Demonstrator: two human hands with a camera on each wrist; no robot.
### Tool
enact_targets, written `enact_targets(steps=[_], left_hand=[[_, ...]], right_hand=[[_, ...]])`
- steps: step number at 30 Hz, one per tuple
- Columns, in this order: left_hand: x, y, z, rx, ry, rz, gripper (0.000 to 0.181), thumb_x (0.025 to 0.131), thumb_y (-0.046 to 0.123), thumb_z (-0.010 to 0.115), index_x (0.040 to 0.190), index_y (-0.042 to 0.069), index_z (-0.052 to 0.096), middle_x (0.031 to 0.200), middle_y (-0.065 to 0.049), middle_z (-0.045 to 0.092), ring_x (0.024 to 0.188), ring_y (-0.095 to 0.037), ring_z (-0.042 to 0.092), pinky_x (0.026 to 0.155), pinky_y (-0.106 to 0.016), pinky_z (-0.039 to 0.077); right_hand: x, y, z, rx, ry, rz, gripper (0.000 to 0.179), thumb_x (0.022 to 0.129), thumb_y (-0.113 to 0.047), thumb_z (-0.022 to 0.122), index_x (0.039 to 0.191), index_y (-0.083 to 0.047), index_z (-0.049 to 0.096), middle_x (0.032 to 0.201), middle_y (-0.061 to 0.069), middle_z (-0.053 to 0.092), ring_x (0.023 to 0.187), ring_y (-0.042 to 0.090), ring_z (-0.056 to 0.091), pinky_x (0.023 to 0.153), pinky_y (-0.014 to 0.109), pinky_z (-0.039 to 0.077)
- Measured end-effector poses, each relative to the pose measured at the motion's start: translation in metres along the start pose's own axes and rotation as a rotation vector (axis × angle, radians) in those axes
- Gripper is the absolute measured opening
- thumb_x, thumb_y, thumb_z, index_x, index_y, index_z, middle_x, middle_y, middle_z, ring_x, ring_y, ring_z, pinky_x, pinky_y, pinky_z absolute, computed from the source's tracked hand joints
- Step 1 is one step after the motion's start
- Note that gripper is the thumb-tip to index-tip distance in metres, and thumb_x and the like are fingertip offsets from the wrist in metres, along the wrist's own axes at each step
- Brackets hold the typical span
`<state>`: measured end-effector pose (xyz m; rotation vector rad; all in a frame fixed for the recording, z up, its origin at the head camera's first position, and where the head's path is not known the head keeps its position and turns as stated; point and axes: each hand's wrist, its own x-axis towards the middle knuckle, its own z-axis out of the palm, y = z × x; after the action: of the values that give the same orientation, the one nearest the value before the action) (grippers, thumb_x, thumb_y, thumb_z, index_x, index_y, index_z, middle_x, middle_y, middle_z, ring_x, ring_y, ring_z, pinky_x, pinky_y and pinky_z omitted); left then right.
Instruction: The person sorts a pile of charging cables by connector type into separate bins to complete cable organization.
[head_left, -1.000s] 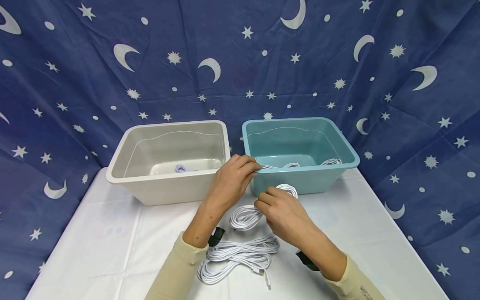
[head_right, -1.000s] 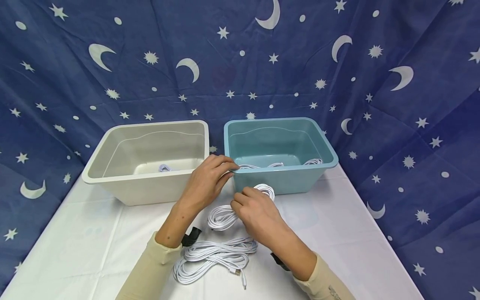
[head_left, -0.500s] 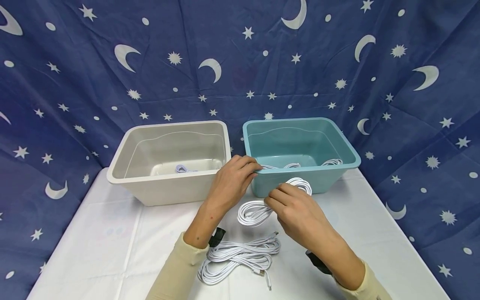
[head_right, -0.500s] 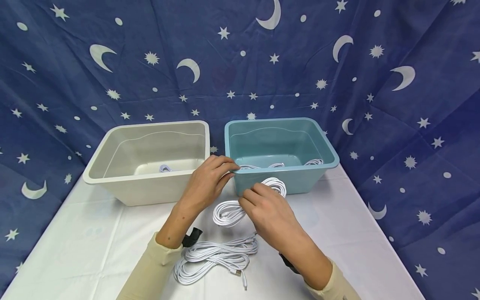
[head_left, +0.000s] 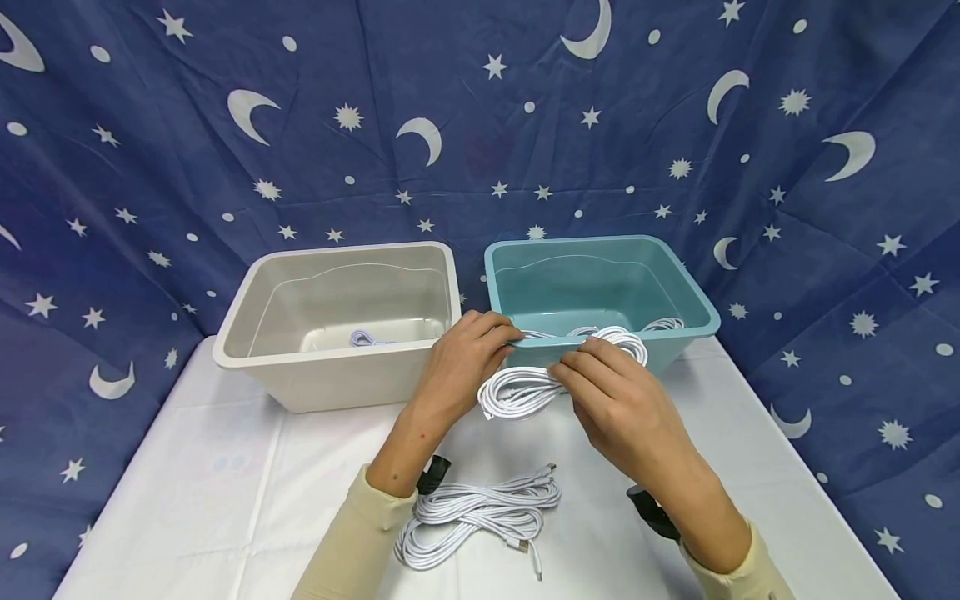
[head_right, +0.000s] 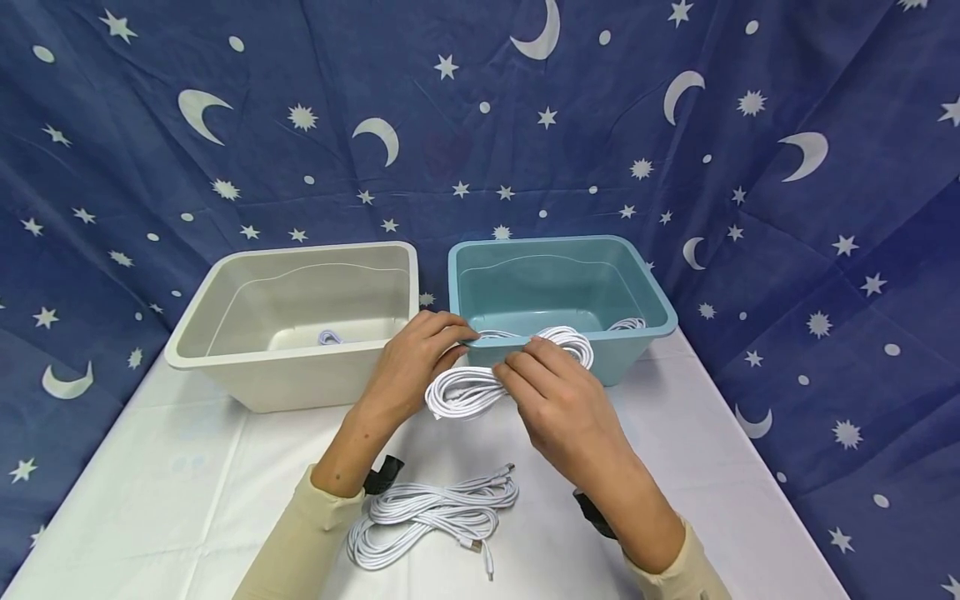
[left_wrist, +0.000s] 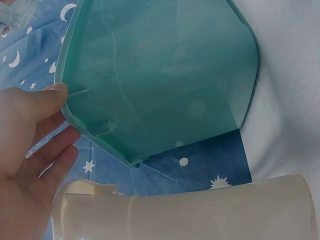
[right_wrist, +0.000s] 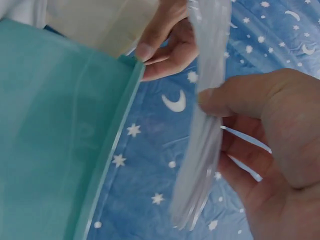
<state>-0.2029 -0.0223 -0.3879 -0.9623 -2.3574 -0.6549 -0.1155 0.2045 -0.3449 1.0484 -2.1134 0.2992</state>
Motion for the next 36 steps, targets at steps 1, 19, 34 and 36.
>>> enact_targets(steps=[1,19,34,36], left_hand=[[0.0,0.0,0.0,-0.003,0.0,0.0,0.019,0.096,0.019,0.068,0.115,0.022,0.071,0.117,0.011,0.063,0.1,-0.01,0.052,0.089,-0.026,0.048],[0.0,0.0,0.0,0.029,0.017,0.003,0.017,0.094,0.014,0.07,0.111,0.02,0.072,0.114,0.012,0.063,0.102,-0.009,0.053,0.089,-0.023,0.047],[0.0,0.0,0.001,-0.014,0.021,0.007,0.019,0.095,0.017,0.069,0.114,0.021,0.073,0.115,0.011,0.063,0.099,-0.009,0.052,0.086,-0.022,0.048],[0.0,0.0,0.001,-0.011,0.018,0.007,0.02,0.095,0.017,0.069,0.114,0.021,0.073,0.116,0.011,0.063,0.1,-0.009,0.052,0.086,-0.022,0.047]], right_hand=[[0.0,0.002,0.001,-0.001,0.017,-0.003,0.036,0.078,0.012,0.068,0.112,-0.001,0.071,0.107,0.01,0.069,0.106,0.032,0.061,0.099,0.04,0.049],[-0.006,0.041,0.015,0.026,0.23,0.099,0.03,0.081,0.015,0.062,0.107,0.005,0.071,0.105,0.017,0.069,0.105,0.038,0.062,0.106,0.048,0.044],[-0.024,0.073,0.028,0.019,0.173,0.236,0.028,0.084,0.013,0.064,0.109,0.003,0.07,0.109,0.016,0.067,0.107,0.035,0.06,0.115,0.044,0.036],[-0.026,0.075,0.03,0.019,0.163,0.247,0.029,0.083,0.013,0.065,0.11,0.002,0.07,0.109,0.016,0.067,0.108,0.034,0.06,0.115,0.043,0.035]])
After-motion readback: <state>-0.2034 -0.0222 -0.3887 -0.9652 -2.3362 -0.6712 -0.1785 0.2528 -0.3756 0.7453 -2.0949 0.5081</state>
